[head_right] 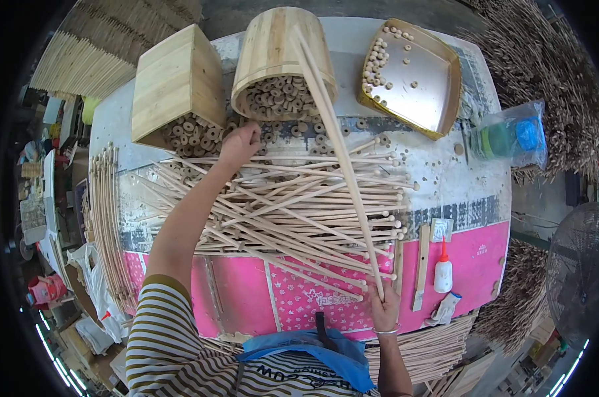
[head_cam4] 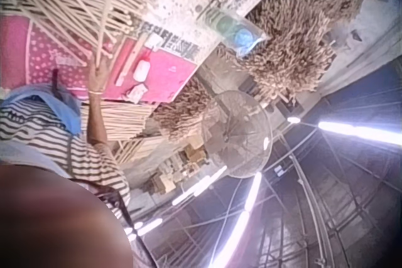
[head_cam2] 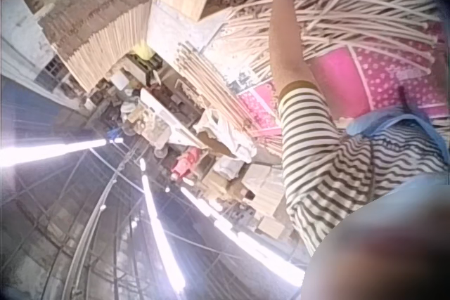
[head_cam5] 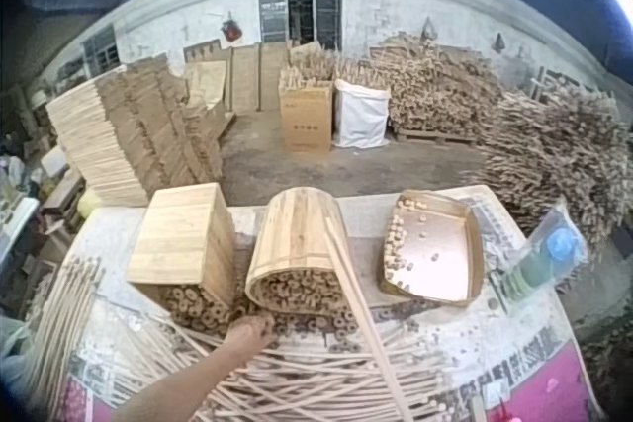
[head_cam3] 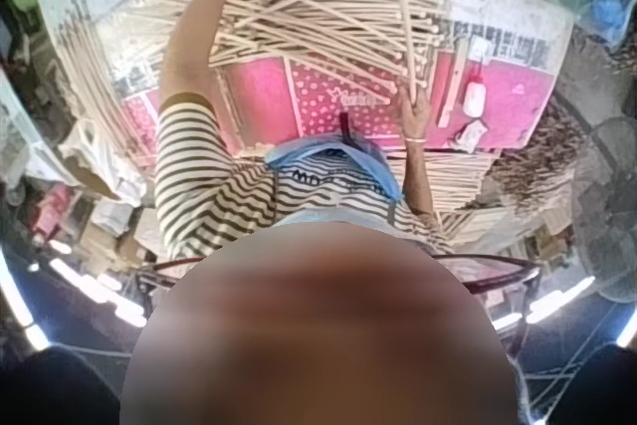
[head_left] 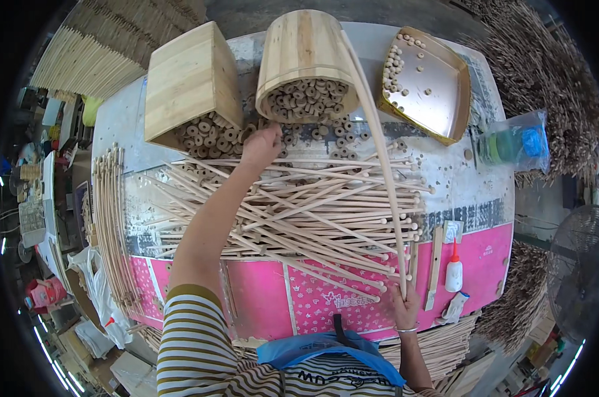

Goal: The person is threading small wooden rings onto long wooden sticks to assemble a product.

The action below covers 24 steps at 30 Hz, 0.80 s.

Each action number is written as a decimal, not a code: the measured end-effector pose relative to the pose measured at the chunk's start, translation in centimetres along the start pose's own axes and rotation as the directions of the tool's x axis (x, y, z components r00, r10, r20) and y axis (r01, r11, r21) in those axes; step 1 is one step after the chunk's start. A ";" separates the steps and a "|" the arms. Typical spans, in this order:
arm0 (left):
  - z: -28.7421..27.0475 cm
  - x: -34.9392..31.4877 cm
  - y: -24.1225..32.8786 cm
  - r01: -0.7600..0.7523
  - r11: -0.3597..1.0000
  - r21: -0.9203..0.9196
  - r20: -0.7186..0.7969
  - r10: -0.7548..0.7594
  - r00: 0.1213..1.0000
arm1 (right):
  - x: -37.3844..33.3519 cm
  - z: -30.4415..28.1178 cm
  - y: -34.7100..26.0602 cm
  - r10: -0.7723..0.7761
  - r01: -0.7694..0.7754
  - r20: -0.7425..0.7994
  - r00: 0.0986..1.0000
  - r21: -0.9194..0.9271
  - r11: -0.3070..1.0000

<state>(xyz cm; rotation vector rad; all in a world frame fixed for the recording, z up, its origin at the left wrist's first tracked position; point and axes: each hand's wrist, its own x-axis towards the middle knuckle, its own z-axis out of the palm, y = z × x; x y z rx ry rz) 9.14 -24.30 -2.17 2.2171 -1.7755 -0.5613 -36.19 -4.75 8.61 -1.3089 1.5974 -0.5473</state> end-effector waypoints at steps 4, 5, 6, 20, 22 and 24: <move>0.8 1.0 1.7 -0.057 0.998 -0.040 -0.034 0.055 0.998 | 0.2 -0.2 -0.3 0.026 -0.028 0.075 0.997 0.018 0.999; 0.9 1.4 1.6 -0.063 0.998 -0.015 -0.019 0.063 0.998 | 0.3 -0.4 0.2 0.028 -0.029 0.087 0.996 0.001 1.000; 0.9 1.6 2.2 -0.027 1.000 -0.014 -0.024 0.027 0.999 | 0.3 -0.4 0.3 0.021 -0.021 0.099 0.995 0.002 1.000; -7.6 -16.0 0.1 -0.101 -0.397 -0.912 0.073 -0.399 0.914 | -0.5 -3.1 9.4 -0.565 0.826 0.609 0.557 -0.476 0.301; -9.0 -21.9 -3.0 -0.162 -0.366 -0.917 0.023 -0.452 0.892 | -2.1 -0.6 4.2 -0.246 0.294 0.559 0.792 0.004 0.956; -9.5 -26.5 -5.4 -0.175 -0.389 -0.904 0.065 -0.531 0.845 | -4.5 1.2 -0.1 -0.229 0.174 0.558 0.798 0.151 0.973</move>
